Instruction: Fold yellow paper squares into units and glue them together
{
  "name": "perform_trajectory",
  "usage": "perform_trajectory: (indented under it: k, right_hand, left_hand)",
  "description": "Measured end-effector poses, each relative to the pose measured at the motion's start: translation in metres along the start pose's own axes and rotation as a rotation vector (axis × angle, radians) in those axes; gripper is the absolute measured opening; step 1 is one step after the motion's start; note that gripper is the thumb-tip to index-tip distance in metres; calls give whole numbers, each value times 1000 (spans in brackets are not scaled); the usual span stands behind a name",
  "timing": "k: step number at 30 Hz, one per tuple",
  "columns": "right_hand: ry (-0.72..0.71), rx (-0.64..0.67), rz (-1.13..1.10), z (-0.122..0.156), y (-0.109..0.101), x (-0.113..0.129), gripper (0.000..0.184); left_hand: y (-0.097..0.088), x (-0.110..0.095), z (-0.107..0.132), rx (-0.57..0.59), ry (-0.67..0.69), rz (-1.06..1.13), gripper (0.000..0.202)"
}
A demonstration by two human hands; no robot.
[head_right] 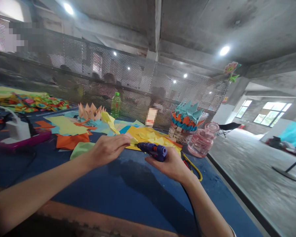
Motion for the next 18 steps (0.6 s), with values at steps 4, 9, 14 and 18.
perform_trajectory:
  k: [4,9,14,18]
  right_hand:
    - [-19,21,-12,-1,1,-2,29]
    - [-4,26,-16,-1,2,-6,30]
    - [1,17,-14,-1,1,-6,27]
    - [11,30,-5,-1,1,-8,26]
  left_hand:
    - [0,1,0,-2,2,-8,18]
    - [-2,2,1,-20,-4,-20,18]
    - [-3,3,1,-47,-3,-21,17]
    - [-4,4,0,-59,-9,-20,16]
Point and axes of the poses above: each hand's wrist, its own z-axis away from the middle knuckle, its own y-axis out of the palm, x = y × z, the point moved 8 cm from there along -z, towards the middle knuckle, and after that the axes turned 8 degrees about z, right-handed, at the moved point
